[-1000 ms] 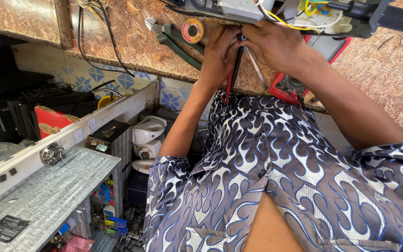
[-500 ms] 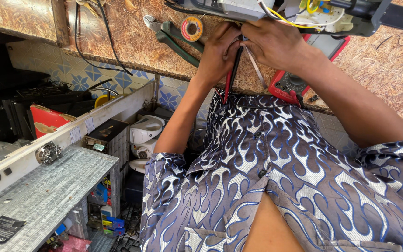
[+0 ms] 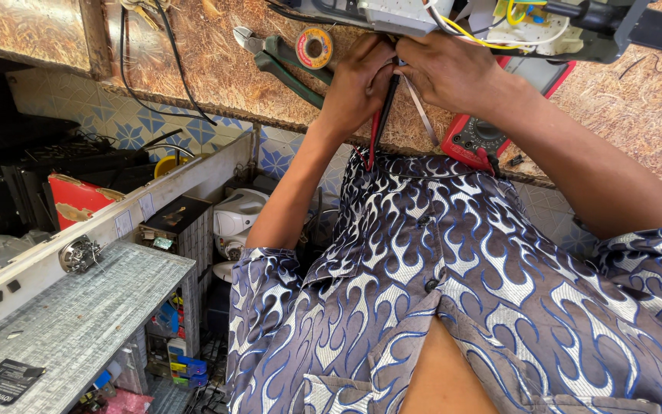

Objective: The person uses a multimeter to test a wire connected to an electronic device on a workbench. They then use pliers to strip the insulation from the wire and continue working on the device's internal wiring.

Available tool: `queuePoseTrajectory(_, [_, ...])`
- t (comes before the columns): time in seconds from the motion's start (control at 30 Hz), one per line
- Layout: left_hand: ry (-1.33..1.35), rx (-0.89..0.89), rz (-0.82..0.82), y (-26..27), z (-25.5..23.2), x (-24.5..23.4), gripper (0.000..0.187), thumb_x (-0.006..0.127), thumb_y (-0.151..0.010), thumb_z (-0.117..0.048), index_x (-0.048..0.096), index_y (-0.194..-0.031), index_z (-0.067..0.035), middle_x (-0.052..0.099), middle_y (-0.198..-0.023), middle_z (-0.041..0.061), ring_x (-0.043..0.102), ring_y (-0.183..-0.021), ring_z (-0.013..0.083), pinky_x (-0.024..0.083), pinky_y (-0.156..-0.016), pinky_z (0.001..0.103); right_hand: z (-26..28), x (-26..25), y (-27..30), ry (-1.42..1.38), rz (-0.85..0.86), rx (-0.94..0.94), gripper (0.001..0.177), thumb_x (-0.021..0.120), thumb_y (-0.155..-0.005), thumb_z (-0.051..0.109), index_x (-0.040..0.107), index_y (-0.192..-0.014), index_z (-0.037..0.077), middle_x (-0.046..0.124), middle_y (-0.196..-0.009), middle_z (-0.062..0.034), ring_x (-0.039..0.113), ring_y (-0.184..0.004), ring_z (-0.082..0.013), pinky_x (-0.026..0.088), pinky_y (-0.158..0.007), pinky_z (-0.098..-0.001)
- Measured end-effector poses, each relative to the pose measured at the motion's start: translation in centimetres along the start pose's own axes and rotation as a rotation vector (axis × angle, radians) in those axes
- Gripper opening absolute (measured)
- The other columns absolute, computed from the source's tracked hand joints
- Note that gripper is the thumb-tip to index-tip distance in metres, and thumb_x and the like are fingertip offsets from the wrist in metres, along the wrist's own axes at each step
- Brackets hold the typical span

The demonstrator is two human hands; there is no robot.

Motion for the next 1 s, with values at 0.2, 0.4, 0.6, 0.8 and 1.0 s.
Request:
queuePoseTrajectory(0.2, [-0.010,0.006,-0.009,0.2,0.5,0.0,0.017,0.054,-0.092,0.012,0.057,-0.106,0.003,0.056,-0.101,0.016,0.058,-0.097,0.0318,0.046,-0.080,0.036,-0.2,0.0,0.1,0.026,0.005,0.040,0.017,0.061,-0.112,0.020,0.053,-0.106,0.007,0.061,-0.087,-0.0156,0.063,-0.078,-0.0367,0.048,-0.061,-0.0465])
queuePoseTrajectory(0.4, [-0.009,0.005,-0.008,0.2,0.6,0.0,0.016,0.056,-0.094,0.010,0.058,-0.107,0.002,0.056,-0.104,0.016,0.059,-0.101,0.0319,0.049,-0.084,0.037,0.0,-0.4,0.2,0.083,-0.031,0.024,0.018,0.064,-0.114,0.023,0.055,-0.108,0.009,0.062,-0.086,-0.0140,0.066,-0.077,-0.0345,0.048,-0.055,-0.0450])
queuePoseTrajectory(0.6, [0.040,-0.006,0.037,0.4,0.4,-0.2,0.013,0.053,-0.104,-0.004,0.058,-0.116,0.000,0.055,-0.107,0.017,0.060,-0.102,0.0322,0.048,-0.085,0.037,0.8,-1.1,0.4,0.153,-0.165,-0.059,0.028,0.061,-0.118,0.028,0.056,-0.101,0.007,0.059,-0.092,-0.0126,0.062,-0.079,-0.0326,0.048,-0.068,-0.0410])
queuePoseTrajectory(0.8, [-0.028,-0.065,0.028,0.9,0.6,0.0,0.017,0.056,-0.103,-0.007,0.057,-0.120,-0.003,0.057,-0.117,0.017,0.059,-0.113,0.0347,0.049,-0.093,0.041,1.6,-1.7,0.9,0.073,-0.232,0.037,0.029,0.068,-0.116,0.030,0.060,-0.107,0.003,0.059,-0.095,-0.0128,0.060,-0.081,-0.0302,0.049,-0.068,-0.0405])
queuePoseTrajectory(1.0, [-0.050,-0.072,-0.019,1.6,0.2,0.4,0.022,0.056,-0.107,-0.011,0.055,-0.129,-0.005,0.058,-0.121,0.015,0.057,-0.117,0.0322,0.049,-0.097,0.041,2.7,-3.7,1.3,-0.173,-0.326,0.048,0.026,0.077,-0.111,0.017,0.063,-0.116,-0.004,0.063,-0.098,-0.0169,0.062,-0.085,-0.0331,0.048,-0.075,-0.0421])
Point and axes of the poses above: each hand's wrist, its own y-axis away from the middle knuckle, its own x-axis out of the palm, z = x × y, the point moved 6 cm from there along -y, towards the middle knuckle
